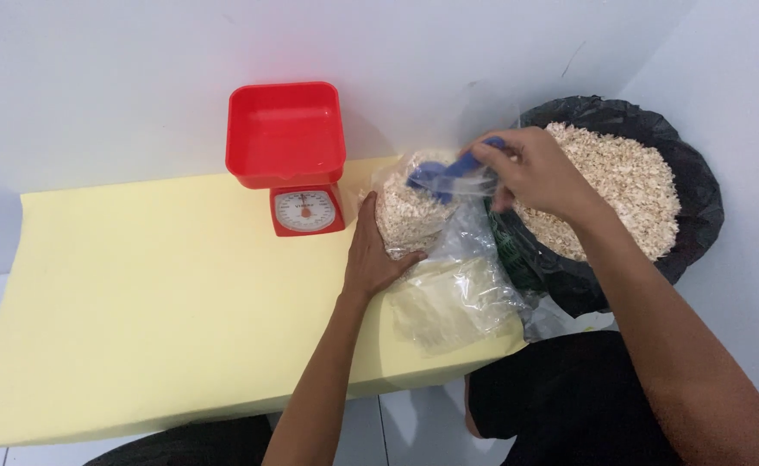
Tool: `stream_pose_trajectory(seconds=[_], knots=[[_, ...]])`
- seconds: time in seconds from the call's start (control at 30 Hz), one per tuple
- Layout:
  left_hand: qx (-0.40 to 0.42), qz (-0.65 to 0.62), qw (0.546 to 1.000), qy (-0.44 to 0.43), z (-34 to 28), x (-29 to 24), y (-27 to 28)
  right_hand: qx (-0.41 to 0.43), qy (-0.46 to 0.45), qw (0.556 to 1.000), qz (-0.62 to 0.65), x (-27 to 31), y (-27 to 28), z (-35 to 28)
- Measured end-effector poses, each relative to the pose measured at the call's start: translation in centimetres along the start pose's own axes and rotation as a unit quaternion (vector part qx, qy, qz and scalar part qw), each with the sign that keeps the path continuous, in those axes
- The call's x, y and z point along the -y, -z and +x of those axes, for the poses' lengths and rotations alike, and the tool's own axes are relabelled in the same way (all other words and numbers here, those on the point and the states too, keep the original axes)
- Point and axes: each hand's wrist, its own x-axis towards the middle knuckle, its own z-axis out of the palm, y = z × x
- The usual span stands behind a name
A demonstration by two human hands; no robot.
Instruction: The person uses a blue scoop to transfer animal feed from a large container into a plastic bag, holding the bag open with one hand while filling it.
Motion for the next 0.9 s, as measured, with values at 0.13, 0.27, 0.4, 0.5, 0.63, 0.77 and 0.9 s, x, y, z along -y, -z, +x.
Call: stream_pose_trajectory(seconds=[0.13,0.27,0.4,0.5,0.63,0.77,0.9], knots=[[-0.004,-0.002,1.0,-0.008,0.0,-0.1,0.0,-0.064,0.109,0.99,-0.068,-2.0,0.3,0.6],[-0.009,-0.008,1.0,-0.018,-0.2,-0.3,0.0,-0.047,0.124,0.988,-0.083,-1.5,0.2,0.2],[-0.007,-0.023,1.0,-0.008,0.0,-0.6,0.2,-0.048,0.092,0.994,-0.03,-0.5,2.2,-0.7],[0.0,-0.017,1.0,-0.003,0.1,0.0,0.1,-0.079,0.102,0.991,-0.046,-1.6,2.4,-1.0],[-0.016,-0.029,0.999,-0.024,-0.1,-0.6,0.2,-0.107,0.099,0.989,-0.006,-2.1,3.9,-1.9],[-0.013,-0.031,0.999,-0.018,0.0,-0.7,0.2,-0.094,0.091,0.991,0.014,-2.5,4.3,-2.1],[-0.073,-0.027,0.992,-0.098,-0.3,-0.5,-0.3,-0.152,0.065,0.981,0.106,-4.1,6.3,-2.8]])
